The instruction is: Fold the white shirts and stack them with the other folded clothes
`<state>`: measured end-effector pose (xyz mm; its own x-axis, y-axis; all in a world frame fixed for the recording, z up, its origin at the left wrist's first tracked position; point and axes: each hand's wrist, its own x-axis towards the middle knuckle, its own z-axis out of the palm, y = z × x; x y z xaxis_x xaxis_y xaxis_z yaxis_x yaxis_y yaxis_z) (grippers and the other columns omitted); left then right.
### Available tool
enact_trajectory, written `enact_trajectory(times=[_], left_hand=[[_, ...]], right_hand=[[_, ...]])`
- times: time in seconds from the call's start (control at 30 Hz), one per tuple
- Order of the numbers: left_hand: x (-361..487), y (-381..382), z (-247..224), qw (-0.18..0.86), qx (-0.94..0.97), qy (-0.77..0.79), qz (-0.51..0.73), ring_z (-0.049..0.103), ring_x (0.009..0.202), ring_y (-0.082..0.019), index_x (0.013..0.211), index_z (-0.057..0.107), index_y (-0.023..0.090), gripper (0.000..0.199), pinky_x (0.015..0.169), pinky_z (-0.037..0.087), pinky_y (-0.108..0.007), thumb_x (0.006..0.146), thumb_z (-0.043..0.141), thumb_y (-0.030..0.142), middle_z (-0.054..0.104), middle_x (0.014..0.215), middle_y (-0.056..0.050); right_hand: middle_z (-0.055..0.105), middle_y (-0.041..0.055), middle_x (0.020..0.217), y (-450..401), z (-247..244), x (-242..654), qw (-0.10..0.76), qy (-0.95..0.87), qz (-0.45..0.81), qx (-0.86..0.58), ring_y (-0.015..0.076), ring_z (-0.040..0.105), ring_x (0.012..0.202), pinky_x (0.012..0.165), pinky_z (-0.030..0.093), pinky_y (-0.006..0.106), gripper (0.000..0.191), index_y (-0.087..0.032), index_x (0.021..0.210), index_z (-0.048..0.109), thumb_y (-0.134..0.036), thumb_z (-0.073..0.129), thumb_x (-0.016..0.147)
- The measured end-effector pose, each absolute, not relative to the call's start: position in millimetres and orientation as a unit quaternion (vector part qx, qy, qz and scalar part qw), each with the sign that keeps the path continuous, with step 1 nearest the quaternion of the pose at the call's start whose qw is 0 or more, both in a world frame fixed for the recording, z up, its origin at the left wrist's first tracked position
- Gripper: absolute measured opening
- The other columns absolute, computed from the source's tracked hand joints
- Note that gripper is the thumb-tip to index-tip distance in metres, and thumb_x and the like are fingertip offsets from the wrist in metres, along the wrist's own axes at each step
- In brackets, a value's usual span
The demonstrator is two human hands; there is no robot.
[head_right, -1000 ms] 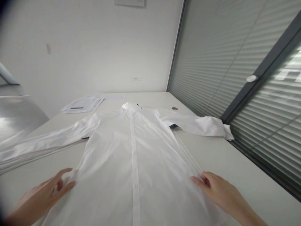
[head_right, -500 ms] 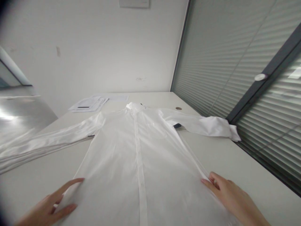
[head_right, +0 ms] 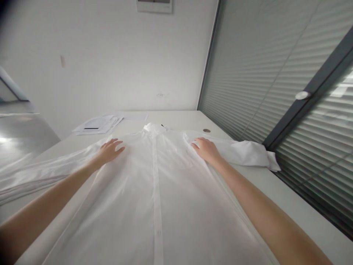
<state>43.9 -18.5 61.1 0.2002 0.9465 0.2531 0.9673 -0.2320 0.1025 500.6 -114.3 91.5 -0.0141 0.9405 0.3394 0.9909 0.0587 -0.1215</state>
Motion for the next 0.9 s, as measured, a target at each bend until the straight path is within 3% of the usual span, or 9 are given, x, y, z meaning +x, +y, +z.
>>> enact_trajectory(times=[0.1, 0.2, 0.27, 0.4, 0.57, 0.9], left_hand=[[56.0, 4.3, 43.5, 0.028, -0.761, -0.638, -0.117, 0.024, 0.147, -0.037, 0.145, 0.047, 0.022, 0.06, 0.115, 0.02, -0.06, 0.097, 0.036, 0.055, 0.036, 0.157, -0.014], [54.0, 12.0, 28.5, -0.005, -0.752, -0.652, -0.1, 0.023, 0.145, -0.044, 0.149, 0.041, 0.028, 0.064, 0.106, 0.018, -0.075, 0.096, 0.029, 0.062, 0.031, 0.159, -0.013], [49.4, 14.2, 22.1, -0.021, -0.75, -0.655, -0.089, 0.023, 0.144, -0.045, 0.151, 0.037, 0.028, 0.068, 0.103, 0.017, -0.079, 0.095, 0.026, 0.064, 0.028, 0.161, -0.013], [44.4, 17.4, 19.7, -0.029, -0.746, -0.661, -0.067, 0.021, 0.145, -0.044, 0.154, 0.033, 0.027, 0.073, 0.104, 0.014, -0.08, 0.093, 0.023, 0.068, 0.023, 0.163, -0.011], [44.8, 21.1, 20.7, -0.028, -0.734, -0.677, -0.049, 0.02, 0.147, -0.042, 0.154, 0.03, 0.03, 0.074, 0.106, 0.014, -0.078, 0.092, 0.022, 0.069, 0.021, 0.164, -0.007], [41.0, 24.1, 14.6, 0.007, -0.731, -0.679, -0.076, 0.026, 0.145, -0.039, 0.151, 0.037, 0.029, 0.067, 0.108, 0.02, -0.074, 0.095, 0.027, 0.064, 0.031, 0.16, -0.008]], right_hand=[[0.049, 0.0155, 0.147, -75.9, 74.8, 504.8, 0.104, -0.676, -0.028, -0.729, 0.03, 0.046, 0.135, 0.109, 0.036, 0.043, 0.051, -0.015, 0.14, 0.051, -0.042, 0.03, 0.101], [0.041, 0.0195, 0.153, -62.9, 54.0, 513.6, 0.067, -0.651, 0.009, -0.756, 0.0332, 0.04, 0.139, 0.11, 0.034, 0.048, 0.057, -0.013, 0.146, 0.044, -0.046, 0.032, 0.101], [0.039, 0.0197, 0.153, -63.0, 41.1, 520.5, 0.057, -0.642, 0.027, -0.764, 0.0352, 0.039, 0.139, 0.11, 0.032, 0.053, 0.061, -0.014, 0.148, 0.041, -0.05, 0.033, 0.1], [0.031, 0.0158, 0.159, -65.5, 23.1, 533.9, 0.05, -0.63, 0.05, -0.774, 0.0338, 0.028, 0.146, 0.114, 0.023, 0.058, 0.067, -0.019, 0.154, 0.032, -0.057, 0.024, 0.1], [0.025, 0.0097, 0.162, -58.0, 13.7, 544.9, 0.052, -0.627, 0.06, -0.775, 0.0298, 0.02, 0.149, 0.118, 0.016, 0.057, 0.067, -0.023, 0.155, 0.03, -0.058, 0.024, 0.099], [0.04, 0.0082, 0.156, -45.9, -2.1, 543.2, 0.115, -0.629, -0.02, -0.769, 0.027, 0.033, 0.144, 0.116, 0.025, 0.051, 0.06, -0.025, 0.146, 0.046, -0.056, 0.027, 0.099]])
